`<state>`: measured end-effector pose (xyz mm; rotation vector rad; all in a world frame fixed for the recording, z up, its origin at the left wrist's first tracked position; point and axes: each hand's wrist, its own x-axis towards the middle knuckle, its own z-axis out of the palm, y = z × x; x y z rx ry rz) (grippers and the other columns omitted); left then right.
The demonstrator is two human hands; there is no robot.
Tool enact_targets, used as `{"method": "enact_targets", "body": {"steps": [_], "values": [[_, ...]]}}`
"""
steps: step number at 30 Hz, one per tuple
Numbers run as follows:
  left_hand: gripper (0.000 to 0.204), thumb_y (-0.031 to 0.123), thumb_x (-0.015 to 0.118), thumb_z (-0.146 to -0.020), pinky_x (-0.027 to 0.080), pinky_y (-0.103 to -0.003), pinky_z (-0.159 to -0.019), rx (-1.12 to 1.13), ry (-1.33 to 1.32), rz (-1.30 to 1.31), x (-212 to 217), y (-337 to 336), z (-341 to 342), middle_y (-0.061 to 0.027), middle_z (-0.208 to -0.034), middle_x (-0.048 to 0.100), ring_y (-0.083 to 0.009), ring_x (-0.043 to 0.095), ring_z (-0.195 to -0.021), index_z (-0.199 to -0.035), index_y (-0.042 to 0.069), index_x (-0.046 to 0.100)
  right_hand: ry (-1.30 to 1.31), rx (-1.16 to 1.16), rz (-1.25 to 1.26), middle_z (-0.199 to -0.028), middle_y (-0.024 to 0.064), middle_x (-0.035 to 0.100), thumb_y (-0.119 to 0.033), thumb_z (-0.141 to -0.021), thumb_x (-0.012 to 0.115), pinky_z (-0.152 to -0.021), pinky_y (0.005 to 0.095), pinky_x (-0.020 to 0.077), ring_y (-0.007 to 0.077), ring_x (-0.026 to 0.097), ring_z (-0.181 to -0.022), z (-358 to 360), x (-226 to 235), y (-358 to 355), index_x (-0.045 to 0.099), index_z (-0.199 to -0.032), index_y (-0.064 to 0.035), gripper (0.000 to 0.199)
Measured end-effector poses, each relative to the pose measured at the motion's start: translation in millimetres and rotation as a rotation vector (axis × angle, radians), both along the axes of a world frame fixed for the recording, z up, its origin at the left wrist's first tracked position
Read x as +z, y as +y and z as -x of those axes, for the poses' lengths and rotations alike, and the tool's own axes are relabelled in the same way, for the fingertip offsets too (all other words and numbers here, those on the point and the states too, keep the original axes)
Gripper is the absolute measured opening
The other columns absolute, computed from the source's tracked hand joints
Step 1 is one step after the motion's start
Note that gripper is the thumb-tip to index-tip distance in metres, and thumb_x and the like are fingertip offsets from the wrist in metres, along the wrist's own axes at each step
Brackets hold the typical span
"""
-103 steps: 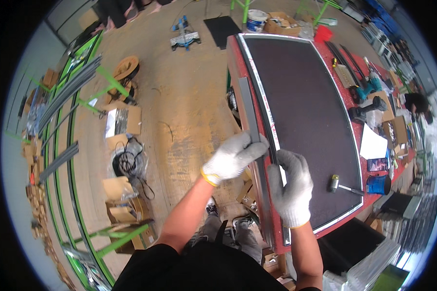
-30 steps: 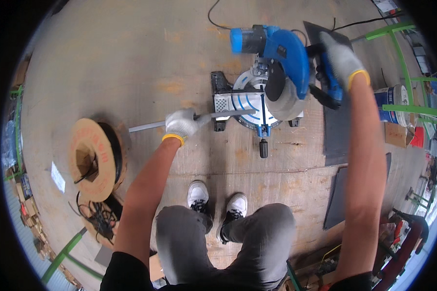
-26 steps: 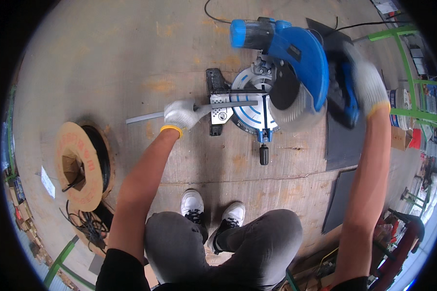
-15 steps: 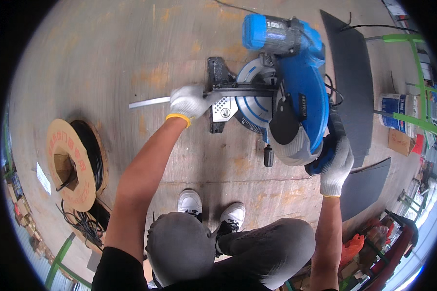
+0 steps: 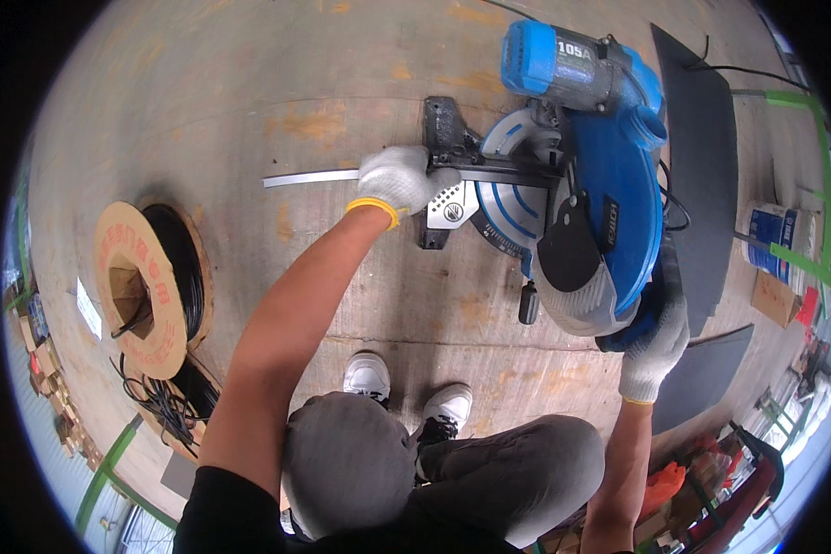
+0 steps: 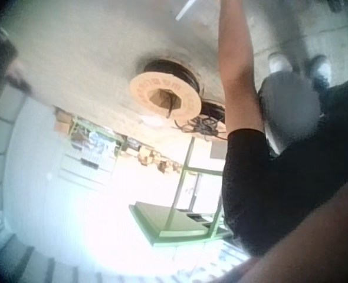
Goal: The person assembles a window frame by securing metal profiles to a mesh screen using a cordless drill, hammer, and screwdriver. They cut metal rods to length with a miter saw and fit them into the frame, then fasten the components together.
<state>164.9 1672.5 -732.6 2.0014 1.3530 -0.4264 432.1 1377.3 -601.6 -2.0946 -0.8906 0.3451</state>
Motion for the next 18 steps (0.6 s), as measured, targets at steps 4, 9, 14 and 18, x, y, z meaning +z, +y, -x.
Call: {"method": "enact_targets", "body": {"steps": [4, 9, 14, 18], "values": [[0.078, 0.075, 0.064, -0.099, 0.06, -0.048, -0.103, 0.019, 0.019, -0.012, -1, -3, 1, -0.0239, -0.119, 0.083, -0.0403, 0.078, -0.117, -0.118, 0.002, 0.084, -0.246, 0.177, 0.056, -0.107, 0.0121, 0.078, -0.031, -0.121, 0.049, -0.088, 0.035, 0.0584, 0.02, 0.072, -0.095, -12, 23, 16, 0.072, -0.138, 0.0011, 0.043], [0.072, 0.07, 0.066, -0.098, 0.059, -0.048, -0.104, 0.015, 0.016, 0.029, -1, -2, 0, -0.0229, -0.121, 0.082, -0.0401, 0.078, -0.118, -0.12, 0.004, 0.084, -0.164, 0.055, 0.025, -0.106, 0.0143, 0.079, -0.031, -0.121, 0.049, -0.085, 0.0369, 0.0594, 0.0247, 0.074, -0.089, -13, 34, 19, 0.073, -0.13, 0.0009, 0.041], [0.074, 0.072, 0.066, -0.096, 0.055, -0.048, -0.107, 0.02, 0.0, -0.018, -1, -3, 1, -0.0226, -0.119, 0.083, -0.0396, 0.078, -0.117, -0.117, 0.004, 0.084, -0.415, 0.079, 0.118, -0.1, 0.0174, 0.077, -0.029, -0.12, 0.05, -0.079, 0.0401, 0.058, 0.0306, 0.073, -0.083, -10, 23, 12, 0.072, -0.119, 0.0042, 0.039], [0.075, 0.073, 0.067, -0.096, 0.057, -0.048, -0.104, 0.012, -0.02, -0.028, -6, -4, 3, -0.023, -0.117, 0.083, -0.0401, 0.078, -0.115, -0.116, 0.003, 0.084, -0.407, 0.146, 0.141, -0.117, 0.0183, 0.074, -0.031, -0.12, 0.049, -0.094, 0.0415, 0.0561, 0.0305, 0.072, -0.102, -15, 16, 6, 0.068, -0.134, 0.0011, 0.04]]}}
